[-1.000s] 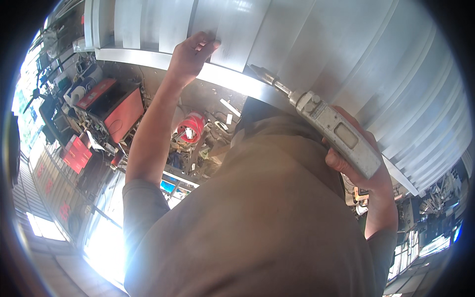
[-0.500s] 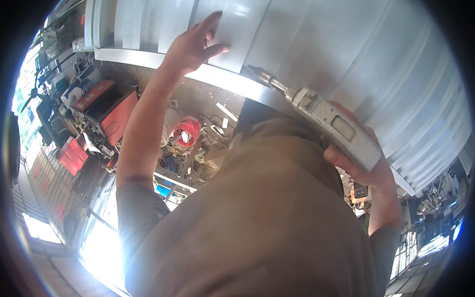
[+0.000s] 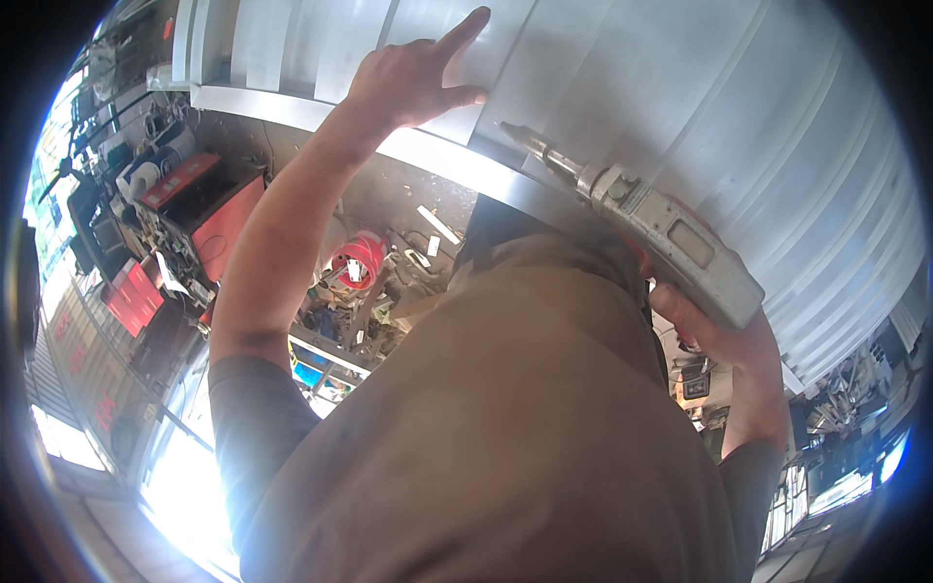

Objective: The person uses a rivet gun to fasten metal strips onto a large metal frame, then measures the frame with a tape measure. The person handles the rivet gun and tape measure while working on the frame in a workshop.

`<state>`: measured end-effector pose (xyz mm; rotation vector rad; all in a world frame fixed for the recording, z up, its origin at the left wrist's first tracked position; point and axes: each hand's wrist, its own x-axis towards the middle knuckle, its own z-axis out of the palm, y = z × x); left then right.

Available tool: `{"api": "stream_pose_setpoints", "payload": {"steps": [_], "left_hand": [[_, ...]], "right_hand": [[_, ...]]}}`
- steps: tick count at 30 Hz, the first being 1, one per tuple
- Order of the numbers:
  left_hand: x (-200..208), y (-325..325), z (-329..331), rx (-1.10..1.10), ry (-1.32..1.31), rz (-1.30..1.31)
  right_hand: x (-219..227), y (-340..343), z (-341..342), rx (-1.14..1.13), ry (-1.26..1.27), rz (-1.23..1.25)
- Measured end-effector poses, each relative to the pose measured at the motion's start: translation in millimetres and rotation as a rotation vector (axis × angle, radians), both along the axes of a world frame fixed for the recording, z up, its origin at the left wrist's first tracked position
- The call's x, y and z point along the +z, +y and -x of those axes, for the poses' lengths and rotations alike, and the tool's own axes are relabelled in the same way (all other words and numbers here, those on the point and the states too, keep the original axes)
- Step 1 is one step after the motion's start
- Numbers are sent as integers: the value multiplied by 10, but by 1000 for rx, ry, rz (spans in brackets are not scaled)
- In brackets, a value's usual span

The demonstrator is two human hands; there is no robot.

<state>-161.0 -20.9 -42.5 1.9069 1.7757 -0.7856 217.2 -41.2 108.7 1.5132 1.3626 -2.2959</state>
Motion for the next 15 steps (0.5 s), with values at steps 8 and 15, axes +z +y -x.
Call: {"api": "stream_pose_setpoints", "payload": {"steps": [8, 15], "left_hand": [[393, 122, -11, 80, -224, 69], [453, 151, -37, 131, -226, 88]], "right_hand": [[-79, 385, 478, 181, -151, -19], [-598, 482, 1007, 239, 52, 61]]}}
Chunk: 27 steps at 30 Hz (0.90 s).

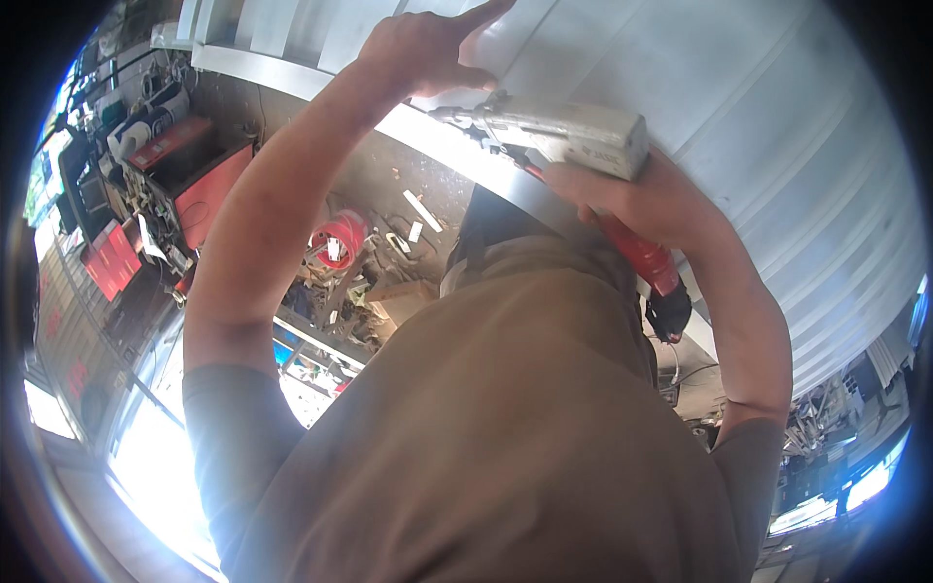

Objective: The person uses a rivet gun to fasten metal strips onto a large metal frame, then measures the frame with a tape measure. The person handles the rivet gun and tape measure while working on the frame in a workshop.

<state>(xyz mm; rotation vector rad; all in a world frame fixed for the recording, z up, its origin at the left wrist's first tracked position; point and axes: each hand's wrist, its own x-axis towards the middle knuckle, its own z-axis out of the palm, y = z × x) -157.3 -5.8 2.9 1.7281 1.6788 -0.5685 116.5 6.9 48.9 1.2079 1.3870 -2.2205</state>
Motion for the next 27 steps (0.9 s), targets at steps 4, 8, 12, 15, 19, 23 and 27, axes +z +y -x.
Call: {"api": "stream_pose_setpoints", "payload": {"steps": [4, 8, 12, 15, 19, 23, 27], "left_hand": [[0, -4, 28, 21, -10, 18], [2, 3, 32, 16, -26, 27], [-5, 3, 32, 16, -28, 28], [-5, 3, 32, 16, -30, 38], [19, 20, 17, 5, -15, 34], [72, 44, 3, 29, -27, 60], [107, 73, -4, 52, -30, 100]], "right_hand": [[-119, -41, 134, -22, 94, -12], [-200, -39, 188, -22, 119, -25], [-249, -31, 217, -34, 142, -6], [-261, -34, 226, -38, 136, -3], [-271, -16, 225, -15, 120, -1], [-278, -11, 218, -6, 122, -2], [-276, -16, 218, 7, 106, -16]]}}
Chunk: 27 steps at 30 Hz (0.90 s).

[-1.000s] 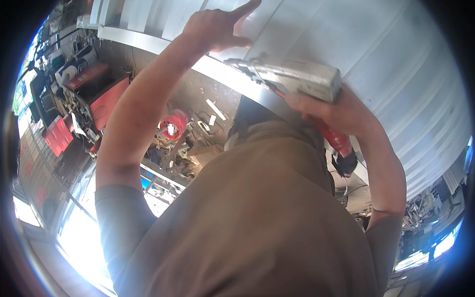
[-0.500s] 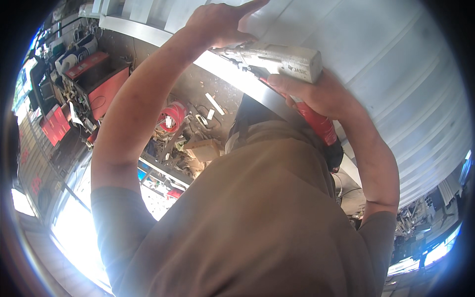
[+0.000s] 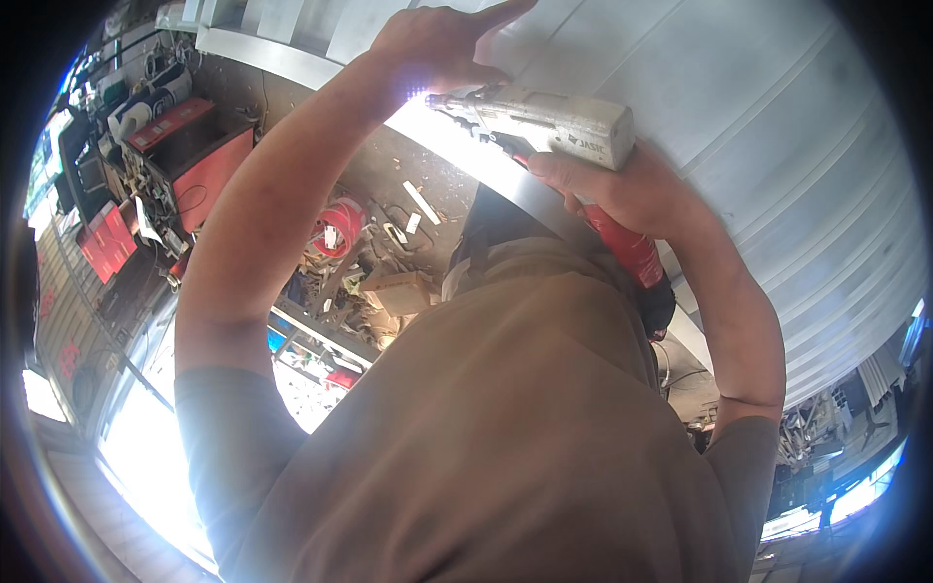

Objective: The person uses a rivet gun to fasten metal strips onto a large metal frame, then measures the frame with a tape measure. The person handles the rivet gun and tape measure while working on the frame in a workshop.

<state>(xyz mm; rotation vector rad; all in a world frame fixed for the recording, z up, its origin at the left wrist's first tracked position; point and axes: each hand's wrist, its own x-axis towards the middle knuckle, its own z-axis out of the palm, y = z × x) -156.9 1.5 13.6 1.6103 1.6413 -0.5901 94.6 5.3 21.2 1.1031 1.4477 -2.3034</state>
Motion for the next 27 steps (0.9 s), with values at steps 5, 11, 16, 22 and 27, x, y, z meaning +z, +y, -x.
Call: {"api": "stream_pose_setpoints", "payload": {"steps": [5, 11, 16, 22, 27], "left_hand": [[-12, -1, -3, -31, 25, 20], [-35, -17, 0, -65, 48, 13], [-24, -30, 24, -106, 30, -36], [-23, -35, 33, -141, 51, -85], [-27, -49, 48, -125, 39, -81]], "right_hand": [[3, -13, 23, -5, 30, -4], [36, 3, 33, 18, 28, 26], [56, 8, 16, 16, 21, 29], [72, 2, -19, 26, -21, 23], [102, 6, -28, 23, -8, 27]]}}
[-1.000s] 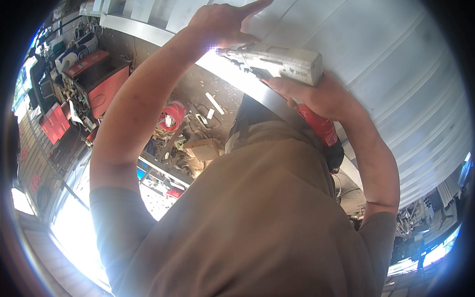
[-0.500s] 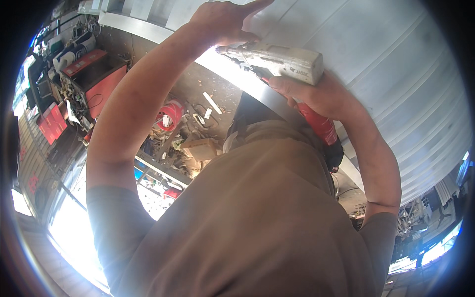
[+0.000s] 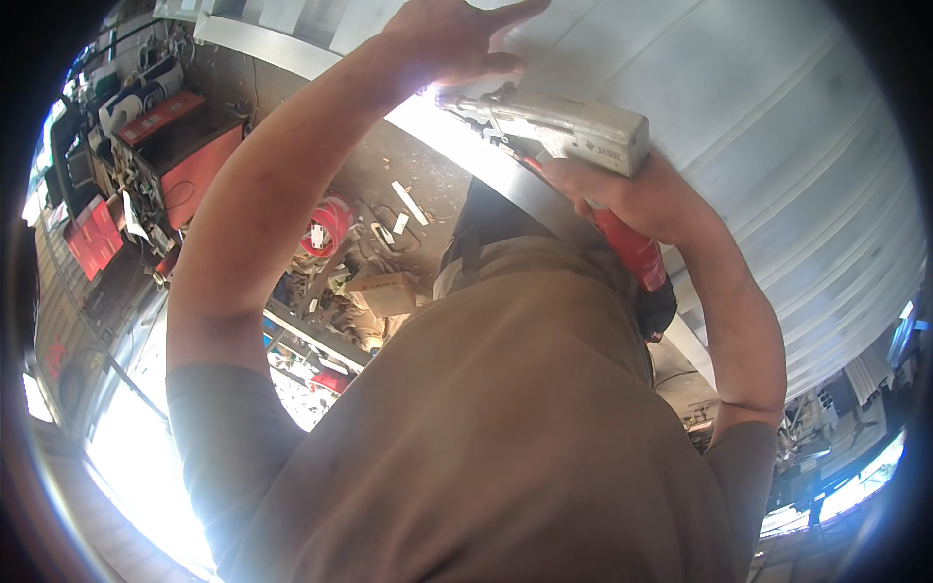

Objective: The person uses a rivet gun to fasten metal strips onto a large metal frame, then measures the frame with a tape measure. The person handles the rivet gun and tape measure while working on the frame in a workshop.

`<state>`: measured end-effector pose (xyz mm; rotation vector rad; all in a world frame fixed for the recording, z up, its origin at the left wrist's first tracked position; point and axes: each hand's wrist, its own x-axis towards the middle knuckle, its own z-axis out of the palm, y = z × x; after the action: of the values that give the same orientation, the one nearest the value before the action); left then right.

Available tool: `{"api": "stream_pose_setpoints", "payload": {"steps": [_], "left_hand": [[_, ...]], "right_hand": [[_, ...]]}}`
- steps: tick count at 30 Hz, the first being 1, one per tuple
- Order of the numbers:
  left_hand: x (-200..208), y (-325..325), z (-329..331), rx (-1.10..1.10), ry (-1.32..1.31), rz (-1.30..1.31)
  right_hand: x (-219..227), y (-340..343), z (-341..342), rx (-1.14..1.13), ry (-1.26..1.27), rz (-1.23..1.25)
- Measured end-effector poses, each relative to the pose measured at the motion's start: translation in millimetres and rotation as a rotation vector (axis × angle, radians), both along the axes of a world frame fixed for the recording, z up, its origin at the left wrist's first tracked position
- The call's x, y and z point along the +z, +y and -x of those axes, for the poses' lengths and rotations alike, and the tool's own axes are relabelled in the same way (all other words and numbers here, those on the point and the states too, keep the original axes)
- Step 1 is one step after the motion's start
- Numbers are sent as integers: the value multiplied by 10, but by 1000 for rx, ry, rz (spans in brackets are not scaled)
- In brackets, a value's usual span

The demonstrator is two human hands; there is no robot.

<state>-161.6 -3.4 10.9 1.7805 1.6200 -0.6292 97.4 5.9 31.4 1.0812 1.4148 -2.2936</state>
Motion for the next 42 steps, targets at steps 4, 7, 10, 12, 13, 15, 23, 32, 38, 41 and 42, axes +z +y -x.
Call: {"api": "stream_pose_setpoints", "payload": {"steps": [4, 7, 10, 12, 13, 15, 23, 32, 38, 41, 42], "left_hand": [[26, 15, -26, -16, 28, 10], [98, 58, -46, 34, 7, 66], [211, 87, -49, 363, -151, 281], [291, 72, -9, 162, -148, 153], [313, 74, -10, 245, -181, 202], [333, 89, -17, 219, -205, 210], [215, 131, -65, 162, -67, 219], [164, 119, -83, 138, -56, 203], [95, 94, -57, 81, -43, 150], [106, 90, -38, 183, -114, 184], [117, 86, -32, 154, -121, 157]], "right_hand": [[24, 8, -11, 6, -9, 1], [37, 8, -29, -2, -25, -1], [39, 11, -49, -7, -28, 8], [33, 15, -62, -3, -34, 15], [30, 19, -67, 1, -41, 16], [26, 12, -89, -1, -41, 8], [13, 12, -151, 19, -68, 12], [55, -7, -217, -7, -86, 16], [72, 2, -258, 6, -107, 9], [73, 6, -276, 24, -103, 3], [71, 5, -285, 36, -115, 1]]}}
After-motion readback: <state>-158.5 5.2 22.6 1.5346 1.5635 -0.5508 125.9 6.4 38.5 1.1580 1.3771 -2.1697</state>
